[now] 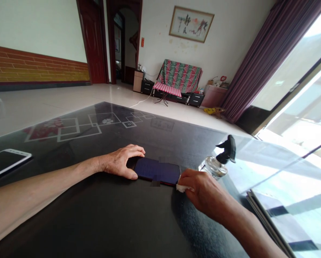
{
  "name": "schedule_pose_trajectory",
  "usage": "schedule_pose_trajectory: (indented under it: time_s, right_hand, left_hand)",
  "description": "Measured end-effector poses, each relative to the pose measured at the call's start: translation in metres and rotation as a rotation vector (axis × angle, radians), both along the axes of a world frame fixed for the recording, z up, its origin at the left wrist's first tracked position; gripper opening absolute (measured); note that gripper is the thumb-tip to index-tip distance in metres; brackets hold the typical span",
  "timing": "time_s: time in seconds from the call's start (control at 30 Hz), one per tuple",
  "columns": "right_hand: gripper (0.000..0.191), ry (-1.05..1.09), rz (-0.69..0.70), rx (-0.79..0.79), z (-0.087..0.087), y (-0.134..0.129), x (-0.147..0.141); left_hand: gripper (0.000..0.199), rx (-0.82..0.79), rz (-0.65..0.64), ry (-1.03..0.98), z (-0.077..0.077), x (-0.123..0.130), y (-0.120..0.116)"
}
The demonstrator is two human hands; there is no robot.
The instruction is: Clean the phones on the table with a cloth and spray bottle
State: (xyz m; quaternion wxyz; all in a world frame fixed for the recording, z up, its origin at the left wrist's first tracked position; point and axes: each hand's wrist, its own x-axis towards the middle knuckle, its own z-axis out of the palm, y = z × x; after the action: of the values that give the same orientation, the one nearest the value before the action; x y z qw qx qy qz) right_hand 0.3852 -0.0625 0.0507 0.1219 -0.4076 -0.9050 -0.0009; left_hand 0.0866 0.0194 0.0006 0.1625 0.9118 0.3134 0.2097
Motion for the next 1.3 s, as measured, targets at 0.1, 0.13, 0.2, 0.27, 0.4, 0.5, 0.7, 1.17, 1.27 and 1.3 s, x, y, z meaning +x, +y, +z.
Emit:
schedule_pose_trajectory:
  time_s: [0.1,0.13,0.2,0.27,0.4,0.5,0.7,1.17,1.27,1.3]
  right_hand:
    - [0.032,-0.068,0.043,-0.123,0.003,-0.003,-0.004]
    - [0.032,-0.080,0.021,-0.114,0.004,-0.004,-0.004]
    - [0.032,-0.094,-0.020,-0.051,0.007,-0.005,-0.002]
    - [0.033,-0.071,-0.054,0.053,0.007,-0.004,0.001]
    - [0.034,-0.043,-0.049,0.143,-0.003,0.000,0.002]
    - [0.037,-0.068,0.007,0.070,-0.009,0.002,0.000]
    - [0.037,-0.044,0.049,0.037,-0.004,0.002,0.004]
    - [0.039,0.083,0.148,0.140,-0.033,-0.002,-0.032]
    - [0.041,0.064,0.166,0.130,-0.034,-0.004,-0.045]
    - [0.042,0.053,0.169,0.121,-0.034,-0.004,-0.049]
  left_hand:
    - [0.059,0.005,-0.001,-0.003,0.000,0.000,0.000]
    - [0.059,0.006,-0.001,-0.003,0.000,0.000,0.000]
    - [0.060,0.007,0.001,-0.003,0.000,0.000,0.001]
    - [0.060,0.008,0.000,-0.002,0.000,0.000,0.001]
    - [0.062,0.011,-0.002,0.001,-0.001,0.001,0.000]
    - [0.064,0.011,-0.002,0.001,-0.001,0.001,0.001]
    - [0.073,-0.079,-0.078,0.078,0.005,-0.007,0.006]
    - [0.072,-0.132,-0.094,0.143,0.008,-0.012,0.010]
    - [0.071,-0.121,-0.106,0.145,0.006,-0.013,0.012]
    - [0.071,-0.116,-0.111,0.142,0.005,-0.014,0.013]
